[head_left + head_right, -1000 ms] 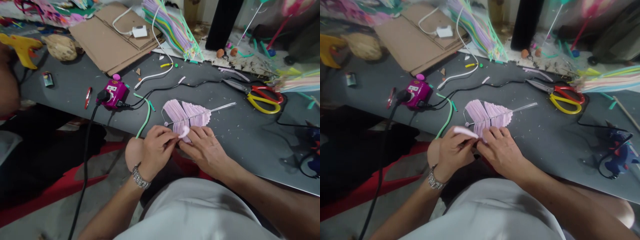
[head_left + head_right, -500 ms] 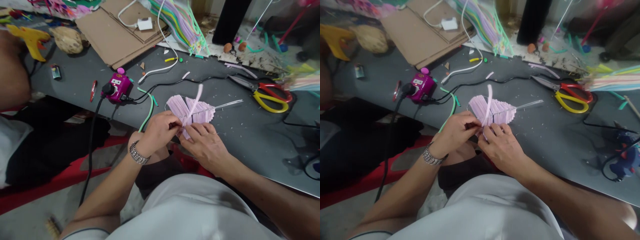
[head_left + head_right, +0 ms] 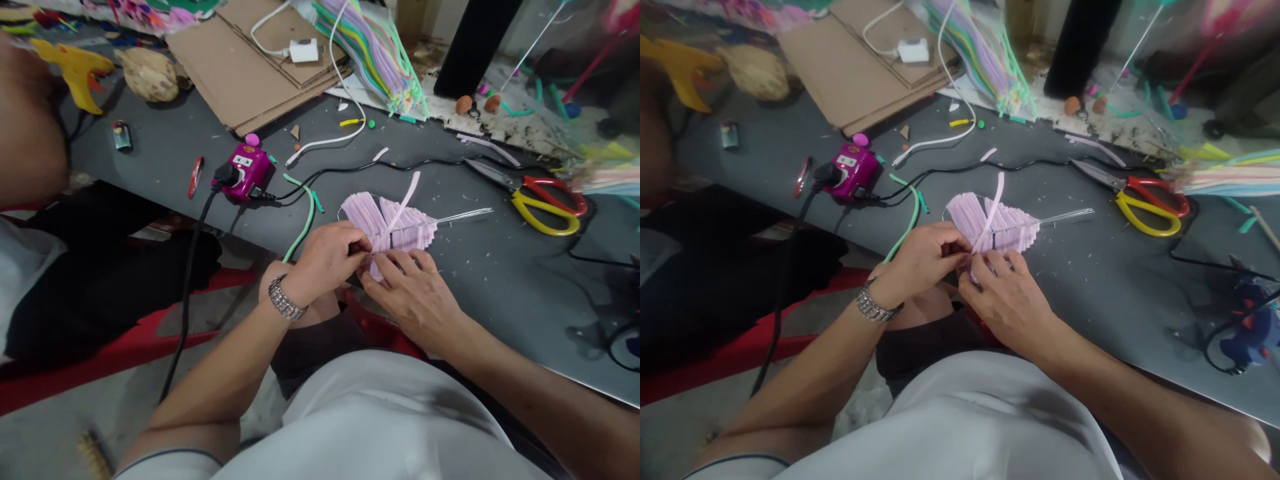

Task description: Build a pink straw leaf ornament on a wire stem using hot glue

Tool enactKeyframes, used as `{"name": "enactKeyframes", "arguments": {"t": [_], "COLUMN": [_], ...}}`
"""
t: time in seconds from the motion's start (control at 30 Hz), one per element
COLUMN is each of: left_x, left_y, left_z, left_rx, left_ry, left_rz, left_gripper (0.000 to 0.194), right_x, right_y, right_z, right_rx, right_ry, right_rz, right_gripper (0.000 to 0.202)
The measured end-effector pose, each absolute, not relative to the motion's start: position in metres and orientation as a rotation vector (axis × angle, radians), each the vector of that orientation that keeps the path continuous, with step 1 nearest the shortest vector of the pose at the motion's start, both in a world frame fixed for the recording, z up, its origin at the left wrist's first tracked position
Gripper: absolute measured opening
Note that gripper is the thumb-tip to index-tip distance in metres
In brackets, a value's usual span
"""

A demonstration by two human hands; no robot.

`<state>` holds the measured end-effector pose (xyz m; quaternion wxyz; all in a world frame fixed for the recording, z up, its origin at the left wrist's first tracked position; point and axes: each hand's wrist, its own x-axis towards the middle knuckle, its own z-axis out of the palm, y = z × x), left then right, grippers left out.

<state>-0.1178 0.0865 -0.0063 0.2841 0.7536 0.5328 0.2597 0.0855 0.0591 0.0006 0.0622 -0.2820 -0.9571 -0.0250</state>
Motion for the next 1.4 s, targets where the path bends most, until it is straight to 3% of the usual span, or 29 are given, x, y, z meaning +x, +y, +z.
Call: {"name": "enactKeyframes", "arguments": {"t": [0.33,0.43,0.7,0.87,1.0,1.1,1.27,1.4], "left_x": [-0.117,-0.116,-0.103,-0.085,-0.072,-0.064,-0.05,-0.037], "left_y": [0.081,0.071,0.017,-0.023,-0.036,-0.025,0.009,0.013], "left_z": [-0.007,-0.009,-0.028,-0.051,-0.052,-0.037,0.023,0.07], "left_rx": [1.917,1.729,0.74,0.413,0.56,0.762,0.899,0.947], "left_ry": [1.425,1.463,1.482,1.412,1.39,1.323,0.938,0.749], "left_rz": [0.801,1.068,1.786,1.723,1.564,1.629,1.67,1.501], "left_gripper": [0.008,0.007,0.027,0.038,0.036,0.031,0.062,0.054], "right_x": [0.09,0.099,0.102,0.116,0.13,0.137,0.146,0.157], "right_y": [0.063,0.066,0.053,0.032,0.024,0.014,-0.007,-0.019], "right_z": [-0.006,-0.017,-0.019,-0.02,0.006,0.043,0.093,0.1], "right_rx": [-0.777,-0.694,-0.633,-0.586,-0.613,-0.746,-0.855,-0.847], "right_ry": [-2.771,-2.612,-2.665,-2.608,-2.295,-1.899,-1.274,-0.985], "right_rz": [0.001,0.014,-0.051,-0.023,0.074,0.231,0.563,0.908], "right_gripper": [0.03,0.029,0.02,0.022,0.022,0.024,0.012,0.023]}}
